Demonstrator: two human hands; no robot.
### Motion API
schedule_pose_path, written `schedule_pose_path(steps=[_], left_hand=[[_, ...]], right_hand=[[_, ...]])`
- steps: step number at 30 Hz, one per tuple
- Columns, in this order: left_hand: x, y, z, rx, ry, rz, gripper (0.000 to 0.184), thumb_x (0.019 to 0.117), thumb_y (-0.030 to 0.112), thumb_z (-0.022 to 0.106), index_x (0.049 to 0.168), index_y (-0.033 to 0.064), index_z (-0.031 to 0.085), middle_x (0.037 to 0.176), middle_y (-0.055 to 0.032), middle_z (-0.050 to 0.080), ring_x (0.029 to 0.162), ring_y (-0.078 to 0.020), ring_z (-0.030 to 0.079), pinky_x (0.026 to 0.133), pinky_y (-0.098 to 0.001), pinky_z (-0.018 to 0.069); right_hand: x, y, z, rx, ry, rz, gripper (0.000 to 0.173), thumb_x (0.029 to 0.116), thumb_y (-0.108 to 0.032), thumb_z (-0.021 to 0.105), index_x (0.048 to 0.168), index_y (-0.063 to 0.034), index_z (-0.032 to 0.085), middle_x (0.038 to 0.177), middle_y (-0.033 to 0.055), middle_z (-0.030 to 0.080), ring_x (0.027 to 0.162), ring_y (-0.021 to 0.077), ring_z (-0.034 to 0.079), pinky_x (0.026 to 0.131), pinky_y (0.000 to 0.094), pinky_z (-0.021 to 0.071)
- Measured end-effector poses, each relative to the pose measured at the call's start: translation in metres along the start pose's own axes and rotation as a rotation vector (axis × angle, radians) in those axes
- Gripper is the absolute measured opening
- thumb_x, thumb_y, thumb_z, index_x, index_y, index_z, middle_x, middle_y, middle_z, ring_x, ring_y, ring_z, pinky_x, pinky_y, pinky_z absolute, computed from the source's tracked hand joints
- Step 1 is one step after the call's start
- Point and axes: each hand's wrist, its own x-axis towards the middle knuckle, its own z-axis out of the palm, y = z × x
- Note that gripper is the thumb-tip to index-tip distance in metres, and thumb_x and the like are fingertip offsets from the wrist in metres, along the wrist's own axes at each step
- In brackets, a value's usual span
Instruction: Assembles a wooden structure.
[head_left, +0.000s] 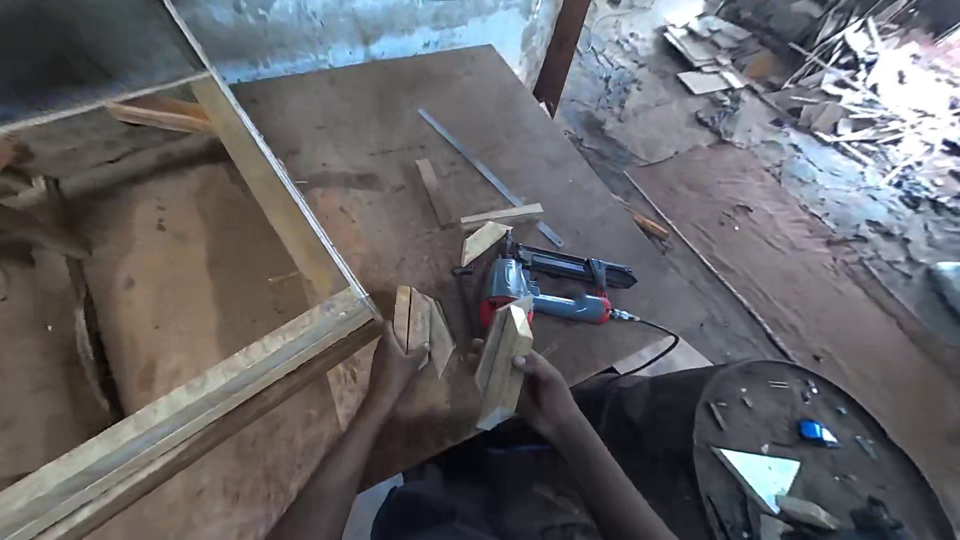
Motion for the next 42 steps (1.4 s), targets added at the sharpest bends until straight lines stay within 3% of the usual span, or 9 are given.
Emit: schedule_pose_path(steps=[4, 10, 14, 20, 25, 31, 37, 39, 42], left_hand=[[-0.004, -0.006, 0.018, -0.074, 0.038, -0.023, 0.100, 0.0872, 0.044, 0.080, 0.161, 0.0087, 0.023, 0.138, -0.0249, 0.059, 0.122, -0.0399, 0.063, 0.103, -0.0605, 0.0510], [0.000, -0.008, 0.028, -0.173, 0.033, -0.055, 0.100, 0.0878, 0.046, 0.079, 0.162, 0.0103, 0.022, 0.134, -0.0248, 0.062, 0.119, -0.0388, 0.064, 0.100, -0.0607, 0.0519], [0.009, -0.001, 0.037, -0.195, 0.046, -0.047, 0.099, 0.0888, 0.045, 0.079, 0.162, 0.0116, 0.021, 0.136, -0.0270, 0.059, 0.121, -0.0428, 0.062, 0.101, -0.0637, 0.0500], [0.012, 0.000, 0.055, -0.248, 0.177, -0.054, 0.097, 0.0870, 0.046, 0.081, 0.160, 0.0141, 0.026, 0.135, -0.0244, 0.061, 0.122, -0.0399, 0.062, 0.103, -0.0626, 0.0498], [-0.008, -0.003, 0.050, -0.311, 0.237, -0.059, 0.087, 0.0866, 0.042, 0.082, 0.155, 0.0165, 0.036, 0.131, -0.0203, 0.064, 0.117, -0.0357, 0.066, 0.098, -0.0612, 0.0534], [-0.054, -0.024, 0.039, -0.379, 0.257, -0.099, 0.087, 0.0843, 0.037, 0.085, 0.156, 0.0193, 0.038, 0.130, -0.0173, 0.065, 0.112, -0.0315, 0.068, 0.095, -0.0575, 0.0564], [-0.055, -0.043, 0.034, -0.343, 0.190, -0.090, 0.082, 0.0870, 0.035, 0.083, 0.155, 0.0177, 0.040, 0.131, -0.0177, 0.065, 0.115, -0.0322, 0.067, 0.098, -0.0575, 0.0547], [-0.050, -0.038, 0.031, -0.291, 0.154, -0.066, 0.079, 0.0896, 0.037, 0.079, 0.155, 0.0149, 0.041, 0.134, -0.0182, 0.064, 0.119, -0.0329, 0.065, 0.102, -0.0575, 0.0528], [-0.045, -0.034, 0.015, -0.124, 0.103, 0.006, 0.076, 0.0903, 0.041, 0.075, 0.151, 0.0055, 0.048, 0.144, -0.0205, 0.056, 0.135, -0.0379, 0.052, 0.113, -0.0586, 0.0414]], right_hand=[[-0.024, 0.005, -0.023, -0.068, 0.124, 0.063, 0.065, 0.0794, -0.034, 0.078, 0.130, -0.0027, 0.053, 0.108, 0.0146, 0.071, 0.097, 0.0230, 0.071, 0.087, 0.0436, 0.0605], [-0.047, 0.006, -0.044, 0.015, 0.063, 0.028, 0.071, 0.0784, -0.035, 0.083, 0.132, -0.0002, 0.052, 0.117, 0.0185, 0.069, 0.107, 0.0276, 0.070, 0.095, 0.0475, 0.0585], [-0.049, -0.003, -0.041, 0.010, 0.089, 0.048, 0.069, 0.0769, -0.034, 0.083, 0.130, -0.0016, 0.053, 0.109, 0.0146, 0.071, 0.099, 0.0229, 0.072, 0.090, 0.0441, 0.0604], [-0.047, -0.026, -0.051, -0.043, -0.082, 0.095, 0.056, 0.0861, -0.027, 0.071, 0.132, 0.0000, 0.054, 0.109, 0.0159, 0.071, 0.099, 0.0228, 0.071, 0.092, 0.0439, 0.0593], [-0.042, -0.028, -0.048, -0.115, -0.094, 0.179, 0.054, 0.0906, -0.035, 0.064, 0.136, -0.0060, 0.056, 0.111, 0.0159, 0.071, 0.098, 0.0231, 0.071, 0.090, 0.0438, 0.0592], [-0.038, -0.017, -0.032, -0.029, -0.036, 0.225, 0.036, 0.0982, -0.031, 0.049, 0.120, -0.0052, 0.061, 0.102, 0.0146, 0.072, 0.093, 0.0228, 0.072, 0.085, 0.0433, 0.0608], [-0.031, -0.006, -0.008, -0.019, 0.038, 0.263, 0.040, 0.1078, -0.033, 0.038, 0.133, -0.0062, 0.055, 0.109, 0.0165, 0.071, 0.096, 0.0250, 0.072, 0.085, 0.0445, 0.0614], [-0.026, -0.003, 0.007, -0.060, 0.068, 0.265, 0.040, 0.1097, -0.033, 0.037, 0.135, -0.0062, 0.054, 0.110, 0.0164, 0.071, 0.097, 0.0252, 0.071, 0.086, 0.0452, 0.0610], [-0.017, 0.003, 0.034, -0.161, 0.115, 0.232, 0.039, 0.1102, -0.031, 0.038, 0.134, -0.0049, 0.055, 0.108, 0.0157, 0.071, 0.096, 0.0245, 0.071, 0.085, 0.0446, 0.0609]])
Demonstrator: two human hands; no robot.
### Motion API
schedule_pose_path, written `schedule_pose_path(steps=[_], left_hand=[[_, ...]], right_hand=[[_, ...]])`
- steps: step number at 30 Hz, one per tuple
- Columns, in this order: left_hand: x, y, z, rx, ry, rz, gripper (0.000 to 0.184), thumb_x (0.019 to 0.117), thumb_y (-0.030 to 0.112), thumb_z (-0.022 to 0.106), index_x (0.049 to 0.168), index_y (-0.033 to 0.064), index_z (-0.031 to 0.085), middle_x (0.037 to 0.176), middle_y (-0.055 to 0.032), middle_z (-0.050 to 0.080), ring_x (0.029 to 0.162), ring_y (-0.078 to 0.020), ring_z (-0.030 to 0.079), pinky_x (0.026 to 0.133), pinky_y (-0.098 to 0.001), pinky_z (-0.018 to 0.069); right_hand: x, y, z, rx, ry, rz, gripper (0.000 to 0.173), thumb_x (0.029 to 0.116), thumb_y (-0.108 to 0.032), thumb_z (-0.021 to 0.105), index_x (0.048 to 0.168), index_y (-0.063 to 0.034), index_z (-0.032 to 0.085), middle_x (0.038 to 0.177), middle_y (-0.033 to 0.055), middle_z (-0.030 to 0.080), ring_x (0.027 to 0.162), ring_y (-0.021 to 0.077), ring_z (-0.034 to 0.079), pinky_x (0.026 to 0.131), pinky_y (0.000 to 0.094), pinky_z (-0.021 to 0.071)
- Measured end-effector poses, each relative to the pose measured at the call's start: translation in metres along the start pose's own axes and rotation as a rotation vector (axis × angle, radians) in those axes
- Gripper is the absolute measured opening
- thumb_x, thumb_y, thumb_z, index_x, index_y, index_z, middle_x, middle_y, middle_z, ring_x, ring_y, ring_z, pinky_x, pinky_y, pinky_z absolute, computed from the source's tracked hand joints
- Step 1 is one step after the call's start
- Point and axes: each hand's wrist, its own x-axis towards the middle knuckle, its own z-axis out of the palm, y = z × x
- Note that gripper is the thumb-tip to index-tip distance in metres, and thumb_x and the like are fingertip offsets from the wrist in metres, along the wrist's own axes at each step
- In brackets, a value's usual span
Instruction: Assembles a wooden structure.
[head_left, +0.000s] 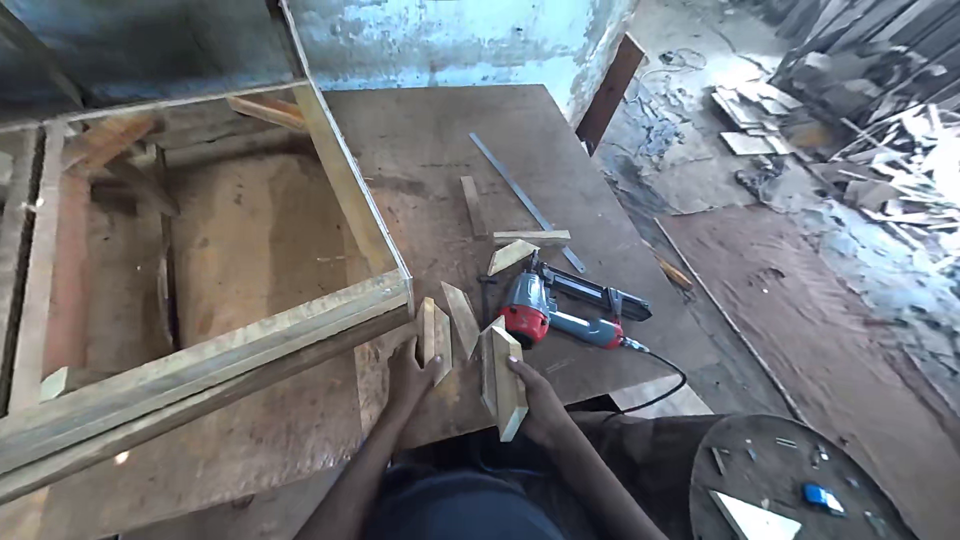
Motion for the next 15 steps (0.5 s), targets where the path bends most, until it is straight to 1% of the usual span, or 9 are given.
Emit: schedule_pose_path(steps=[2, 4, 5, 7, 9, 10, 12, 14, 15], left_hand=[[-0.001, 0.003, -0.018, 0.066, -0.068, 0.072, 0.071, 0.0932, 0.043, 0.072, 0.150, 0.0063, 0.051, 0.149, -0.0189, 0.053, 0.139, -0.0376, 0.049, 0.116, -0.0576, 0.0391], [-0.010, 0.005, -0.044, 0.074, -0.140, 0.170, 0.059, 0.0969, 0.040, 0.068, 0.146, 0.0096, 0.056, 0.144, -0.0150, 0.058, 0.132, -0.0313, 0.056, 0.113, -0.0514, 0.0451], [-0.016, 0.004, -0.058, 0.085, -0.146, 0.217, 0.051, 0.0980, 0.038, 0.066, 0.142, 0.0125, 0.059, 0.140, -0.0116, 0.061, 0.127, -0.0268, 0.060, 0.109, -0.0482, 0.0488], [-0.029, 0.001, -0.085, 0.088, -0.119, 0.279, 0.044, 0.0999, 0.035, 0.063, 0.139, 0.0146, 0.063, 0.135, -0.0081, 0.065, 0.121, -0.0224, 0.064, 0.106, -0.0461, 0.0521], [-0.042, -0.006, -0.108, 0.057, -0.038, 0.324, 0.040, 0.1006, 0.034, 0.061, 0.135, 0.0143, 0.065, 0.129, -0.0063, 0.068, 0.115, -0.0191, 0.067, 0.101, -0.0437, 0.0557], [-0.048, -0.010, -0.119, 0.051, 0.016, 0.346, 0.039, 0.1006, 0.034, 0.060, 0.133, 0.0145, 0.066, 0.128, -0.0047, 0.069, 0.114, -0.0170, 0.067, 0.100, -0.0423, 0.0566], [-0.058, -0.019, -0.140, 0.064, 0.123, 0.374, 0.038, 0.1011, 0.036, 0.059, 0.132, 0.0153, 0.067, 0.128, -0.0024, 0.069, 0.116, -0.0148, 0.067, 0.101, -0.0411, 0.0571], [-0.071, -0.027, -0.162, 0.114, 0.255, 0.409, 0.037, 0.1018, 0.037, 0.057, 0.129, 0.0147, 0.069, 0.128, -0.0036, 0.070, 0.117, -0.0169, 0.067, 0.101, -0.0435, 0.0573], [-0.078, -0.031, -0.177, 0.146, 0.342, 0.440, 0.037, 0.1023, 0.036, 0.056, 0.127, 0.0126, 0.070, 0.128, -0.0063, 0.070, 0.119, -0.0205, 0.067, 0.102, -0.0464, 0.0560]], right_hand=[[0.009, 0.000, 0.016, -0.072, 0.026, -0.034, 0.036, 0.1099, -0.028, 0.042, 0.131, -0.0026, 0.057, 0.107, 0.0161, 0.071, 0.094, 0.0242, 0.071, 0.084, 0.0436, 0.0608], [0.022, 0.003, 0.029, -0.141, 0.033, -0.061, 0.034, 0.1086, -0.026, 0.049, 0.131, -0.0025, 0.059, 0.106, 0.0168, 0.071, 0.094, 0.0246, 0.071, 0.085, 0.0433, 0.0607], [0.030, 0.005, 0.036, -0.180, 0.039, -0.072, 0.036, 0.1072, -0.028, 0.053, 0.132, -0.0037, 0.059, 0.107, 0.0166, 0.071, 0.095, 0.0248, 0.072, 0.085, 0.0431, 0.0609], [0.046, 0.009, 0.049, -0.279, 0.061, -0.122, 0.039, 0.1046, -0.031, 0.059, 0.135, -0.0071, 0.058, 0.108, 0.0146, 0.072, 0.093, 0.0235, 0.072, 0.083, 0.0416, 0.0611], [0.065, 0.013, 0.061, -0.411, 0.110, -0.211, 0.045, 0.1015, -0.029, 0.064, 0.140, -0.0087, 0.054, 0.111, 0.0131, 0.070, 0.093, 0.0220, 0.070, 0.081, 0.0412, 0.0593], [0.078, 0.015, 0.062, -0.486, 0.128, -0.256, 0.050, 0.0996, -0.029, 0.067, 0.142, -0.0086, 0.051, 0.115, 0.0136, 0.069, 0.096, 0.0227, 0.070, 0.084, 0.0432, 0.0596], [0.107, 0.021, 0.060, -0.644, 0.167, -0.296, 0.056, 0.0960, -0.027, 0.071, 0.144, -0.0063, 0.051, 0.120, 0.0167, 0.068, 0.102, 0.0267, 0.069, 0.090, 0.0478, 0.0584], [0.125, 0.027, 0.057, -0.807, 0.185, -0.252, 0.056, 0.0947, -0.028, 0.073, 0.143, -0.0056, 0.053, 0.119, 0.0186, 0.068, 0.104, 0.0306, 0.069, 0.091, 0.0521, 0.0569], [0.132, 0.030, 0.056, -0.885, 0.196, -0.230, 0.054, 0.0943, -0.029, 0.073, 0.139, -0.0060, 0.056, 0.116, 0.0180, 0.070, 0.103, 0.0313, 0.069, 0.090, 0.0538, 0.0568]])
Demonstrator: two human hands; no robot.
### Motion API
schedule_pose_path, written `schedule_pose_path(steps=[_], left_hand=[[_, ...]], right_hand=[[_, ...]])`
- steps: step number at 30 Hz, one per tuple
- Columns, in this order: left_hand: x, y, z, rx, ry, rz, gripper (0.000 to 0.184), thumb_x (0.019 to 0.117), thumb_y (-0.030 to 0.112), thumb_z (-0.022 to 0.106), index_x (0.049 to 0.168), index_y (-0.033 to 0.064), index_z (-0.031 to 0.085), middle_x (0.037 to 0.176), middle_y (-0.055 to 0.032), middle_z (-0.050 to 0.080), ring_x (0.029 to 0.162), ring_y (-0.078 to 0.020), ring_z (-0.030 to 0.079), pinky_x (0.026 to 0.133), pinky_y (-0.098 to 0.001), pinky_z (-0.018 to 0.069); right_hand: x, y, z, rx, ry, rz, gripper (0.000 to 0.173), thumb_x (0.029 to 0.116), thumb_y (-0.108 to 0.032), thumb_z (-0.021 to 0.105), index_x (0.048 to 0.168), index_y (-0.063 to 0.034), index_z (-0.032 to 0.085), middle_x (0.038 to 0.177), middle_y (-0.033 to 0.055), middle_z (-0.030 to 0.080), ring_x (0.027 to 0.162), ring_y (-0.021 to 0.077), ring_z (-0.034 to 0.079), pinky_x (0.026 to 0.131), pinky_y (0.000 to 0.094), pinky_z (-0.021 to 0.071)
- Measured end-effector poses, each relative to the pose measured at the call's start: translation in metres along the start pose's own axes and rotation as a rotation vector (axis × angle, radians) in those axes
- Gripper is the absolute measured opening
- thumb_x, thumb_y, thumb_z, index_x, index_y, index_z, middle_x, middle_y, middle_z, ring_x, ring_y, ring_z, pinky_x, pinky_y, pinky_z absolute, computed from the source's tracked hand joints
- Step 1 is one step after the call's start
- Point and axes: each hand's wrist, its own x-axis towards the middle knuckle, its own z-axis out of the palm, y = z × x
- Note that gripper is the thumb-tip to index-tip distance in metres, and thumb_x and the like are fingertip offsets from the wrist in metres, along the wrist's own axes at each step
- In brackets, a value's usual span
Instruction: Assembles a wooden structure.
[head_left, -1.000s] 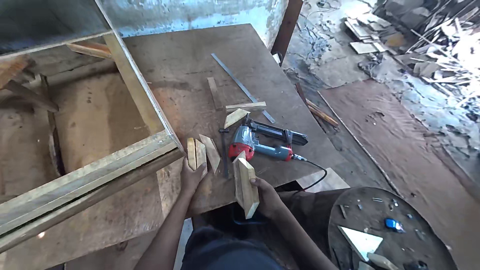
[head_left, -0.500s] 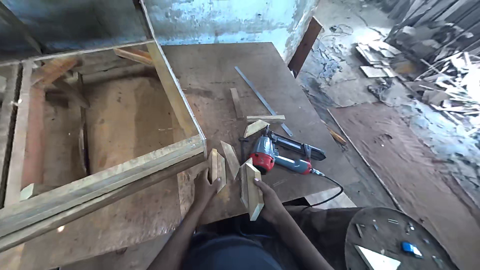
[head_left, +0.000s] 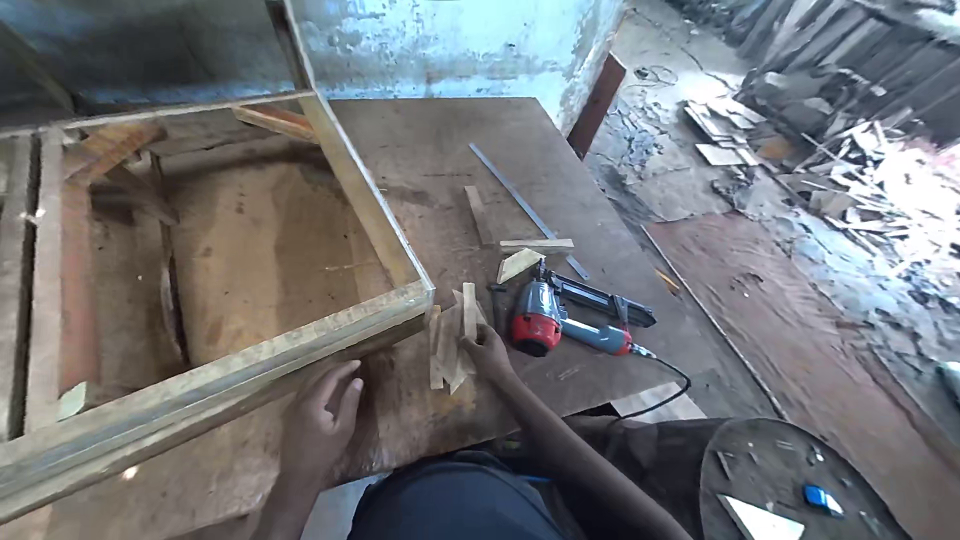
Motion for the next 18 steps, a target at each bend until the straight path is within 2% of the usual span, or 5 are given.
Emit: schedule_pose_path(steps=[3, 7, 10, 13, 18], left_hand=[[-0.008, -0.016, -0.063, 0.169, 0.325, 0.062, 0.035, 0.1022, 0.028, 0.058, 0.121, 0.0027, 0.072, 0.125, -0.0176, 0.070, 0.120, -0.0324, 0.066, 0.104, -0.0514, 0.0526], [-0.021, -0.063, -0.158, 0.317, 0.639, -0.231, 0.046, 0.1057, 0.032, 0.053, 0.134, -0.0033, 0.061, 0.137, -0.0275, 0.059, 0.132, -0.0396, 0.055, 0.115, -0.0517, 0.0410], [-0.022, -0.117, -0.200, 0.320, 0.609, -0.420, 0.059, 0.1069, 0.043, 0.046, 0.146, -0.0014, 0.048, 0.144, -0.0296, 0.053, 0.133, -0.0418, 0.053, 0.113, -0.0566, 0.0417], [-0.014, -0.158, -0.197, 0.388, 0.547, -0.359, 0.051, 0.1087, 0.040, 0.041, 0.142, 0.0045, 0.056, 0.141, -0.0271, 0.056, 0.133, -0.0425, 0.053, 0.112, -0.0596, 0.0402], [-0.007, -0.200, -0.184, 0.527, 0.802, -0.176, 0.044, 0.1067, 0.027, 0.034, 0.127, 0.0120, 0.070, 0.128, -0.0211, 0.067, 0.125, -0.0378, 0.060, 0.109, -0.0533, 0.0420]], right_hand=[[0.009, 0.005, 0.000, -0.151, 0.004, 0.006, 0.043, 0.0921, -0.030, 0.076, 0.127, -0.0070, 0.064, 0.109, 0.0167, 0.072, 0.099, 0.0325, 0.070, 0.088, 0.0575, 0.0563], [-0.001, -0.005, -0.013, -0.050, 0.082, -0.030, 0.022, 0.0969, -0.018, 0.069, 0.114, -0.0035, 0.070, 0.098, 0.0161, 0.072, 0.088, 0.0289, 0.071, 0.082, 0.0528, 0.0579], [-0.022, -0.023, -0.025, 0.370, 0.100, -0.094, 0.025, 0.1014, -0.010, 0.061, 0.125, -0.0043, 0.068, 0.101, 0.0140, 0.073, 0.084, 0.0229, 0.071, 0.075, 0.0433, 0.0607], [-0.046, -0.054, -0.041, 0.800, -0.130, -0.095, 0.043, 0.1080, -0.015, 0.048, 0.151, -0.0157, 0.049, 0.125, 0.0158, 0.068, 0.102, 0.0275, 0.070, 0.087, 0.0473, 0.0601], [-0.069, -0.118, -0.033, 0.691, -0.350, -0.233, 0.043, 0.1114, -0.024, 0.036, 0.152, -0.0167, 0.045, 0.117, 0.0203, 0.068, 0.093, 0.0298, 0.071, 0.081, 0.0447, 0.0618]])
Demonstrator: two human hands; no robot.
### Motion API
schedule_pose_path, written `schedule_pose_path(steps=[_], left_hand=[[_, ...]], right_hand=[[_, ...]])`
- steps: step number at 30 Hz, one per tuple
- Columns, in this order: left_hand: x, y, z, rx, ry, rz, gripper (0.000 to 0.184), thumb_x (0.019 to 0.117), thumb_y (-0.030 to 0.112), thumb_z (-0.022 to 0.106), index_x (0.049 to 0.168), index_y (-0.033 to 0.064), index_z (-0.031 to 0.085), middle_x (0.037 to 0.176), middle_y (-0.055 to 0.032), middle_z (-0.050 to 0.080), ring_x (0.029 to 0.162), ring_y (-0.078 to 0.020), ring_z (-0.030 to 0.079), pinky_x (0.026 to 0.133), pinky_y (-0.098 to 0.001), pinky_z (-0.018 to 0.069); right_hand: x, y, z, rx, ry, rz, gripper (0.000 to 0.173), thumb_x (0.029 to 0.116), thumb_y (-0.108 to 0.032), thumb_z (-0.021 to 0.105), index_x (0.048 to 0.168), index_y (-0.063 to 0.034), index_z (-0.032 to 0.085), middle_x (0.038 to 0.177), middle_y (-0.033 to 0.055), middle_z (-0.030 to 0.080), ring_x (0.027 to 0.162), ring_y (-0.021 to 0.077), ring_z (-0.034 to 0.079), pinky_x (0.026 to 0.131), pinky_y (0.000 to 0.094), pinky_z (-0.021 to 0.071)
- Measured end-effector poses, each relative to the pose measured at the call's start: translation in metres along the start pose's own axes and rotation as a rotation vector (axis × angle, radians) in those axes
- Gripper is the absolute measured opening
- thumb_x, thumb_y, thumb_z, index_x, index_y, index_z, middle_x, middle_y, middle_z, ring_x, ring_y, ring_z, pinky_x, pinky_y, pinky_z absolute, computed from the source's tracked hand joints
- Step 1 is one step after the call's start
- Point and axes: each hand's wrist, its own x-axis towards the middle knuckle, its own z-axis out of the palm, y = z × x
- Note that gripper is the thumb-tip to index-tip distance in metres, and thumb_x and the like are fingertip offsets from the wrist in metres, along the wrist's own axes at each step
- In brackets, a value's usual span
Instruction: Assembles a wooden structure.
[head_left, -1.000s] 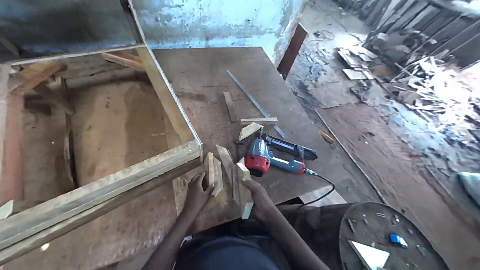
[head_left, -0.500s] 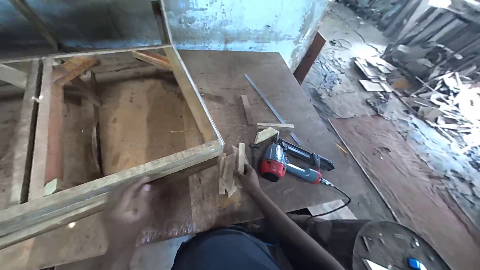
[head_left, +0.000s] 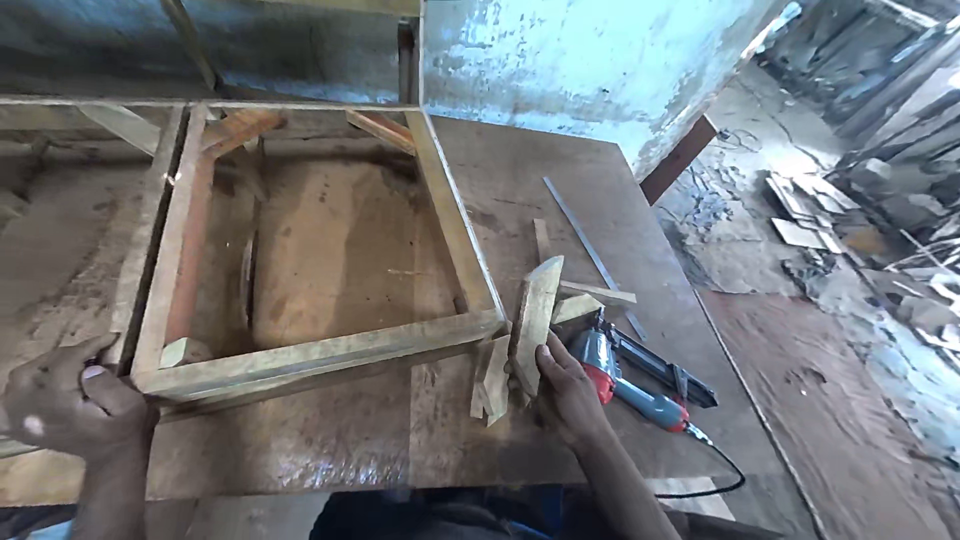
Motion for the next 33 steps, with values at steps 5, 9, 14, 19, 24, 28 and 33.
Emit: schedule_pose_path(steps=[5, 9, 14, 19, 24, 28, 33], left_hand=[[0.002, -0.010, 0.004, 0.026, 0.114, 0.055, 0.040, 0.1018, 0.021, 0.038, 0.117, 0.0146, 0.075, 0.113, -0.0170, 0.073, 0.110, -0.0370, 0.067, 0.098, -0.0566, 0.0463], [0.000, -0.022, 0.010, 0.068, 0.104, 0.046, 0.044, 0.1028, 0.028, 0.033, 0.122, 0.0236, 0.073, 0.115, -0.0101, 0.072, 0.108, -0.0306, 0.067, 0.096, -0.0569, 0.0443], [0.003, -0.018, 0.009, 0.059, 0.085, -0.023, 0.043, 0.1014, 0.025, 0.036, 0.120, 0.0207, 0.074, 0.116, -0.0119, 0.072, 0.108, -0.0311, 0.067, 0.096, -0.0580, 0.0447], [0.010, -0.009, -0.015, 0.099, -0.160, -0.100, 0.043, 0.0989, 0.031, 0.039, 0.127, 0.0215, 0.071, 0.123, -0.0089, 0.069, 0.111, -0.0274, 0.065, 0.094, -0.0566, 0.0453], [0.076, -0.024, -0.040, -0.162, -0.655, -0.220, 0.046, 0.1013, 0.037, 0.052, 0.143, 0.0174, 0.057, 0.126, -0.0075, 0.066, 0.107, -0.0239, 0.068, 0.088, -0.0517, 0.0587], [0.154, -0.044, 0.009, -0.297, -0.896, 0.252, 0.048, 0.1055, 0.044, 0.047, 0.147, 0.0218, 0.054, 0.150, -0.0004, 0.054, 0.141, -0.0223, 0.048, 0.115, -0.0519, 0.0412], [0.212, -0.043, 0.087, -0.329, -1.179, 0.891, 0.042, 0.1073, 0.049, 0.040, 0.132, 0.0304, 0.068, 0.139, 0.0082, 0.064, 0.146, -0.0165, 0.044, 0.127, -0.0548, 0.0192]], right_hand=[[0.032, -0.021, 0.068, -0.021, -0.313, 0.005, 0.046, 0.1012, -0.026, 0.059, 0.145, -0.0144, 0.051, 0.116, 0.0157, 0.067, 0.095, 0.0231, 0.069, 0.084, 0.0408, 0.0604], [0.061, -0.018, 0.128, 0.169, -0.552, 0.114, 0.043, 0.0983, -0.023, 0.063, 0.140, -0.0158, 0.055, 0.114, 0.0134, 0.066, 0.095, 0.0214, 0.068, 0.085, 0.0408, 0.0586], [0.086, -0.011, 0.205, -0.120, -0.621, 0.127, 0.047, 0.0989, -0.018, 0.065, 0.144, -0.0114, 0.056, 0.120, 0.0146, 0.069, 0.102, 0.0213, 0.069, 0.092, 0.0396, 0.0583], [0.111, 0.017, 0.275, -0.676, -0.627, 0.108, 0.046, 0.1000, -0.016, 0.066, 0.145, -0.0264, 0.061, 0.104, 0.0049, 0.073, 0.083, 0.0152, 0.068, 0.074, 0.0322, 0.0592], [0.129, 0.040, 0.329, -0.892, -0.729, 0.258, 0.028, 0.1004, -0.021, 0.067, 0.128, -0.0219, 0.069, 0.100, 0.0017, 0.072, 0.086, 0.0137, 0.068, 0.079, 0.0356, 0.0584], [0.130, 0.040, 0.340, -0.891, -0.763, 0.340, 0.030, 0.1010, -0.021, 0.067, 0.131, -0.0224, 0.069, 0.107, -0.0009, 0.074, 0.092, 0.0097, 0.070, 0.087, 0.0329, 0.0595], [0.126, 0.036, 0.347, -0.948, -0.767, 0.371, 0.037, 0.1032, -0.022, 0.062, 0.140, -0.0266, 0.063, 0.106, -0.0012, 0.073, 0.086, 0.0089, 0.068, 0.081, 0.0338, 0.0590]])
